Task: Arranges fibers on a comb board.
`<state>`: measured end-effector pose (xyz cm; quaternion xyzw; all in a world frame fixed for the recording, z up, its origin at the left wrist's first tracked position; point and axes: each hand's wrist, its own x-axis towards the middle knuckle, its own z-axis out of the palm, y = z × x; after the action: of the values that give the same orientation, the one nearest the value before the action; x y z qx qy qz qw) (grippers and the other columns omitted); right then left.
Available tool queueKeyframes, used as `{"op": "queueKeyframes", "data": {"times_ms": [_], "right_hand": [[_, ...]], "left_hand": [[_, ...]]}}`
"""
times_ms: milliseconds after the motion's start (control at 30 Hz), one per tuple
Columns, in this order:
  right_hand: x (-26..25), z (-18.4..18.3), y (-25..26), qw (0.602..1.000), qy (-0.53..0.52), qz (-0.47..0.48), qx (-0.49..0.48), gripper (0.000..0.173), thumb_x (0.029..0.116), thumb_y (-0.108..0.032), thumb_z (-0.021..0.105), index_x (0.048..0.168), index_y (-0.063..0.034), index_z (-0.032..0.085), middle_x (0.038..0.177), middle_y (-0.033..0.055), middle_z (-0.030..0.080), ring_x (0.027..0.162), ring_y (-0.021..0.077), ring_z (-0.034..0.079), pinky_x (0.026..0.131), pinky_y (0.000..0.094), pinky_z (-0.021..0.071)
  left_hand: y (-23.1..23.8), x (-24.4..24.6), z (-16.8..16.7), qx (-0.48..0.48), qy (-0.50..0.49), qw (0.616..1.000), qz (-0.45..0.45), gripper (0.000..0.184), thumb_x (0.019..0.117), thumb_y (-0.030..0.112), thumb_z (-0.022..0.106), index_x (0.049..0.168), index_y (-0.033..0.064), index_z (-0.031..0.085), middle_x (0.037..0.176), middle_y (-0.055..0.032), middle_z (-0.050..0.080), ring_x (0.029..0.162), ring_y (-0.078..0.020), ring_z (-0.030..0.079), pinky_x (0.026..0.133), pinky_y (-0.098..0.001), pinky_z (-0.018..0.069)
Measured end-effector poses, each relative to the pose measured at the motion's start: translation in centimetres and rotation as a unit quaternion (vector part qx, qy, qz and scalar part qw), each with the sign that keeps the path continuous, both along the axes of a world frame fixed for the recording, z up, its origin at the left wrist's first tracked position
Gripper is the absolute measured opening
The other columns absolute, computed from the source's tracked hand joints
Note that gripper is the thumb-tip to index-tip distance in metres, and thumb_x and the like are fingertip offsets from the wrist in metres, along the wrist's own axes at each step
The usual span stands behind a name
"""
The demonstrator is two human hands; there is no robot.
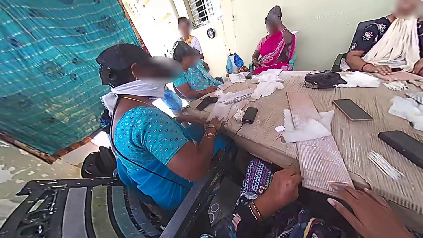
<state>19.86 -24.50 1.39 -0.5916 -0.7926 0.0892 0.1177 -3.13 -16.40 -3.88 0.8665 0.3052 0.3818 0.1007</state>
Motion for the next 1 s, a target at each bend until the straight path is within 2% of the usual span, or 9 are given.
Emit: {"op": "queueKeyframes", "data": {"times_ms": [67,200,333,467,667,733,833,900,1000], "right_hand": [[0.0,-0.7,0.9,0.994,0.033,-0.013,0.106,0.068,0.1009,-0.053,0.042,0.126,0.0045,0.068,0.128,0.0305,0.066,0.119,0.0534,0.061,0.100,0.0736,0.0393],[-0.9,-2.4,4.7,0.978,0.033,-0.031,0.204,0.083,0.0963,-0.065,0.031,0.135,-0.0001,0.065,0.148,0.0240,0.055,0.136,0.0524,0.051,0.105,0.0766,0.0342],[-1.0,-4.3,6.1,0.997,-0.006,-0.021,0.078,0.080,0.0975,-0.058,0.046,0.146,0.0051,0.052,0.158,0.0291,0.039,0.147,0.0508,0.037,0.113,0.0751,0.0249],[-0.3,-5.4,4.5,0.997,-0.021,0.000,0.079,0.092,0.0936,-0.071,0.037,0.146,0.0037,0.053,0.157,0.0286,0.042,0.144,0.0509,0.042,0.111,0.0728,0.0318],[0.7,0.2,0.7,0.988,-0.067,0.043,-0.135,0.082,0.1013,-0.063,0.044,0.154,0.0001,0.043,0.163,0.0294,0.031,0.152,0.0486,0.028,0.119,0.0731,0.0142],[0.9,1.6,0.4,0.986,-0.045,0.042,-0.154,0.072,0.1046,-0.057,0.042,0.150,-0.0018,0.051,0.159,0.0260,0.041,0.149,0.0446,0.037,0.120,0.0720,0.0111],[0.6,0.1,1.7,0.995,0.075,-0.008,0.062,0.069,0.1015,-0.054,0.040,0.123,0.0028,0.072,0.119,0.0264,0.072,0.117,0.0484,0.067,0.109,0.0793,0.0268],[0.1,-1.0,3.4,0.989,0.083,-0.036,0.116,0.079,0.0985,-0.062,0.036,0.130,0.0022,0.068,0.135,0.0246,0.065,0.129,0.0473,0.059,0.110,0.0787,0.0263],[-0.5,-2.1,5.5,0.998,0.018,-0.040,0.040,0.084,0.0989,-0.063,0.039,0.150,0.0033,0.048,0.160,0.0261,0.039,0.150,0.0460,0.035,0.116,0.0751,0.0190]], "left_hand": [[0.1,0.1,0.2,0.009,-0.014,1.000,0.010,0.019,0.0882,-0.009,0.061,0.095,-0.0031,0.077,0.087,-0.0174,0.072,0.079,-0.0292,0.073,0.072,-0.0412,0.0617],[1.4,0.5,0.8,0.015,-0.011,0.999,0.031,0.016,0.0888,-0.007,0.062,0.094,-0.0028,0.076,0.087,-0.0169,0.072,0.079,-0.0292,0.073,0.072,-0.0420,0.0618],[2.0,0.7,0.3,-0.026,0.018,0.999,0.032,0.017,0.0904,-0.006,0.061,0.096,-0.0029,0.076,0.090,-0.0184,0.072,0.083,-0.0311,0.073,0.075,-0.0441,0.0617],[1.7,0.6,-0.1,-0.048,0.014,0.999,0.021,0.017,0.0907,-0.006,0.060,0.096,-0.0035,0.076,0.086,-0.0186,0.071,0.078,-0.0311,0.073,0.071,-0.0434,0.0611],[0.6,0.3,1.5,-0.057,0.042,0.997,-0.019,0.017,0.0903,-0.007,0.060,0.095,-0.0046,0.076,0.090,-0.0200,0.071,0.084,-0.0332,0.073,0.075,-0.0454,0.0607],[0.2,0.1,1.4,-0.050,0.034,0.998,-0.020,0.017,0.0896,-0.007,0.060,0.095,-0.0042,0.076,0.089,-0.0196,0.071,0.084,-0.0330,0.073,0.074,-0.0453,0.0608],[0.3,0.1,1.2,-0.020,0.006,1.000,0.002,0.017,0.0883,-0.007,0.061,0.094,-0.0034,0.076,0.085,-0.0178,0.071,0.079,-0.0308,0.072,0.071,-0.0430,0.0605],[0.9,0.4,1.4,-0.017,-0.007,1.000,0.019,0.016,0.0887,-0.007,0.061,0.093,-0.0041,0.076,0.087,-0.0186,0.071,0.080,-0.0314,0.073,0.073,-0.0439,0.0609],[2.1,0.5,1.4,-0.039,0.009,0.999,0.032,0.016,0.0894,-0.008,0.060,0.094,-0.0058,0.075,0.093,-0.0210,0.073,0.086,-0.0336,0.074,0.079,-0.0462,0.0610]]}}
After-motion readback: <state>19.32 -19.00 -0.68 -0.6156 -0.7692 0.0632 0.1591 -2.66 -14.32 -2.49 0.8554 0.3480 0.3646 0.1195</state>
